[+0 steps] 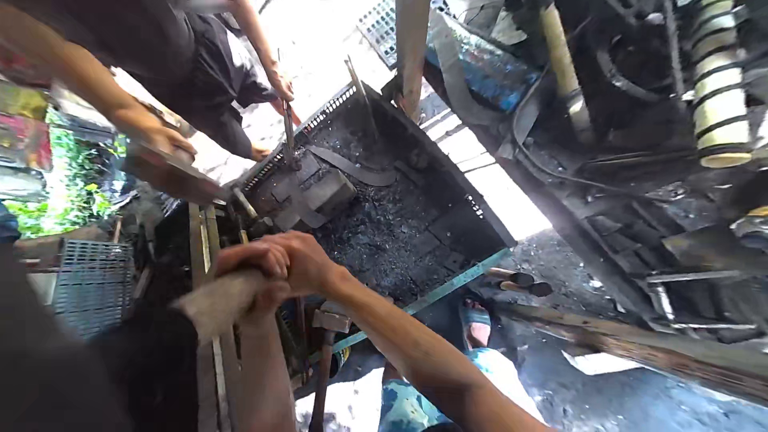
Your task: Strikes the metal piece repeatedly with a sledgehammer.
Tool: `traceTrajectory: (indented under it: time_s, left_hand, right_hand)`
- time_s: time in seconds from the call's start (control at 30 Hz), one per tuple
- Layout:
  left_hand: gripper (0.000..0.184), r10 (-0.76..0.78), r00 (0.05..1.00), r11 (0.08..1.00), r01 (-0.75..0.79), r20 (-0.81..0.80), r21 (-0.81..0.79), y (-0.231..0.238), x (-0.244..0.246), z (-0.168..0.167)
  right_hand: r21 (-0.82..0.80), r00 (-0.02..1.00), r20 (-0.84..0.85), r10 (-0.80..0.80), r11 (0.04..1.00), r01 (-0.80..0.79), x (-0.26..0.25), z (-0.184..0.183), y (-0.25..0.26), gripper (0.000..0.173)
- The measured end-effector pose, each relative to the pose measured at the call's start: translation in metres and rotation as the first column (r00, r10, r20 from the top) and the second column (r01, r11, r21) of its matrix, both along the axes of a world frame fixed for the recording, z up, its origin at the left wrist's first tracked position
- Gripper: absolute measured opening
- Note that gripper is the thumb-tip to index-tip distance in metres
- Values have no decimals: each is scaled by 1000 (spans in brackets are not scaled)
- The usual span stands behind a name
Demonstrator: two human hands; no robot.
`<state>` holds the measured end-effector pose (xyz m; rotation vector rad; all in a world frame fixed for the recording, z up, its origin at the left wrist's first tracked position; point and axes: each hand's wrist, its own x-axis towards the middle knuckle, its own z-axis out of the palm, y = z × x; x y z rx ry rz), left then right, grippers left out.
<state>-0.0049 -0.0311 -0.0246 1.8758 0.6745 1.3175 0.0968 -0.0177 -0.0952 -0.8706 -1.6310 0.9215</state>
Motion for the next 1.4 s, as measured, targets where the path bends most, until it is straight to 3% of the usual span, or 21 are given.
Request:
traceTrajectory:
  time_s: [0.07,0.13,0.17,0.2,0.27,0.33,0.4,0.5,0.57,0.63,0.7,0.77,0.83,0.9,1.03,1.13,1.2,1.27,1.3,1.33,1.4]
  left_hand:
    - [34,124,990,967,-105,68,-233,24,-10,-103]
    - [22,324,946,749,-270,-21,-606,18,-14,-220]
    - [19,373,923,612,-324,-98,-721,13,-14,-259]
    - [21,397,910,538,-336,-119,-773,6,-13,-277]
    - [25,376,926,622,-269,-21,-735,-21,-8,-250]
    - [36,332,937,763,-199,110,-615,-60,-7,-179]
    - [43,243,962,875,-160,128,-457,-84,-1,-107]
    - [45,38,996,979,-20,87,-204,-77,1,-18]
    - [43,-34,999,998,34,7,-60,-48,-1,15]
    - [38,19,1000,1000,-19,-12,-16,-10,-2,-7]
    - [34,145,988,969,-133,47,-207,19,-6,-98]
    - [22,315,949,774,-271,-23,-573,22,-7,-210]
    - [22,371,915,558,-355,-156,-750,12,-8,-266]
    - [23,341,936,623,-297,-91,-723,-6,-2,-236]
    - [41,214,970,875,-137,117,-464,-73,2,-98]
    - [43,29,997,969,-10,73,-246,-75,9,-15]
    - [43,-28,1000,995,28,2,-93,-49,7,10]
    - [39,6,1000,1000,-6,3,-30,-9,7,-13]
    - [38,61,998,995,-59,29,-83,11,8,-51]
    - [37,148,989,968,-139,28,-210,20,5,-103]
    - [24,308,951,768,-267,-30,-582,20,0,-213]
  right_hand:
    - [-280,997,72,12,960,9,-9,-88,5,42]
    - [-666,993,86,81,746,-3,-16,-185,-26,39]
    - [-782,993,76,89,623,4,-18,-214,-42,35]
    - [-827,990,95,108,561,19,-16,-227,-53,37]
    - [-768,980,143,137,641,23,-9,-211,-74,41]
    - [-645,984,121,129,764,-21,-6,-157,-100,40]
    - [-479,996,38,83,876,-55,-1,-100,-112,40]
    - [-155,992,-108,59,985,-76,1,-25,-89,40]
    - [-33,994,-87,61,997,-64,1,8,-51,40]
    - [-48,999,1,46,998,-45,0,-5,-10,40]
    - [-269,995,93,31,963,-5,-5,-81,4,45]
    - [-633,992,106,61,774,20,-9,-173,-20,35]
    - [-831,990,103,93,555,34,-9,-209,-46,32]
    - [-781,984,139,108,623,42,1,-191,-62,40]
    - [-511,997,32,74,858,-48,1,-90,-105,41]
    - [-189,998,-64,27,981,-39,7,-22,-90,44]
    - [-68,996,-72,51,996,-56,12,4,-53,46]
    - [-53,999,-27,19,998,-20,8,-16,-13,43]
    - [-133,1000,22,-10,991,13,7,-48,1,43]
    - [-311,998,66,-1,950,21,4,-90,1,42]
    - [-706,993,97,65,708,23,-4,-177,-24,35]
